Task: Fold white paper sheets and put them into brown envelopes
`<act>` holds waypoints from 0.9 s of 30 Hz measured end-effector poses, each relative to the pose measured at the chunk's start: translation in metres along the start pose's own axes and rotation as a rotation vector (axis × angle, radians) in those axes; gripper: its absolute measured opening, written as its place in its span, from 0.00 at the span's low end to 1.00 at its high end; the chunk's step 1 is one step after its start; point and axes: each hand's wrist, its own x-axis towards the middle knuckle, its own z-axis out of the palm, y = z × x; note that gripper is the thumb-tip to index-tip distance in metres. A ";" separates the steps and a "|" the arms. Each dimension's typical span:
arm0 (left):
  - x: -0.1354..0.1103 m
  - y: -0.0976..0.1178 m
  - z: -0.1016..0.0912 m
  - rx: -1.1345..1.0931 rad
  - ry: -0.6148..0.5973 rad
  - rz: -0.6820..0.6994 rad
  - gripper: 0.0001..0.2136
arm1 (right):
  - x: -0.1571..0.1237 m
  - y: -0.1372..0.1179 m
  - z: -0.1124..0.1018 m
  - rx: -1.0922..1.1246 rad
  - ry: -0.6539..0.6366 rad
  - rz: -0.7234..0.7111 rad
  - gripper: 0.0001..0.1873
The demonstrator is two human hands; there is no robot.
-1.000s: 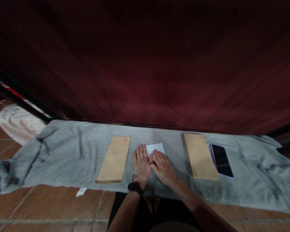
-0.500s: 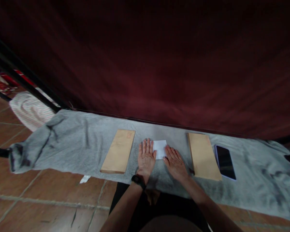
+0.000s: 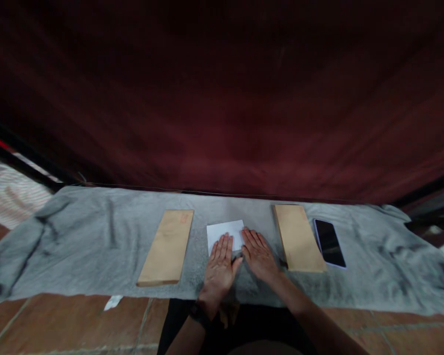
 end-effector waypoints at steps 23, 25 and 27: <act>0.025 -0.028 -0.067 0.100 0.072 0.036 0.26 | 0.040 -0.036 -0.039 0.375 0.030 0.021 0.25; 0.032 -0.027 -0.085 -0.037 0.246 -0.063 0.25 | 0.051 -0.033 -0.051 0.549 0.076 0.144 0.22; 0.038 -0.027 -0.093 -0.220 0.417 -0.314 0.30 | 0.060 -0.030 -0.059 0.875 0.140 0.321 0.17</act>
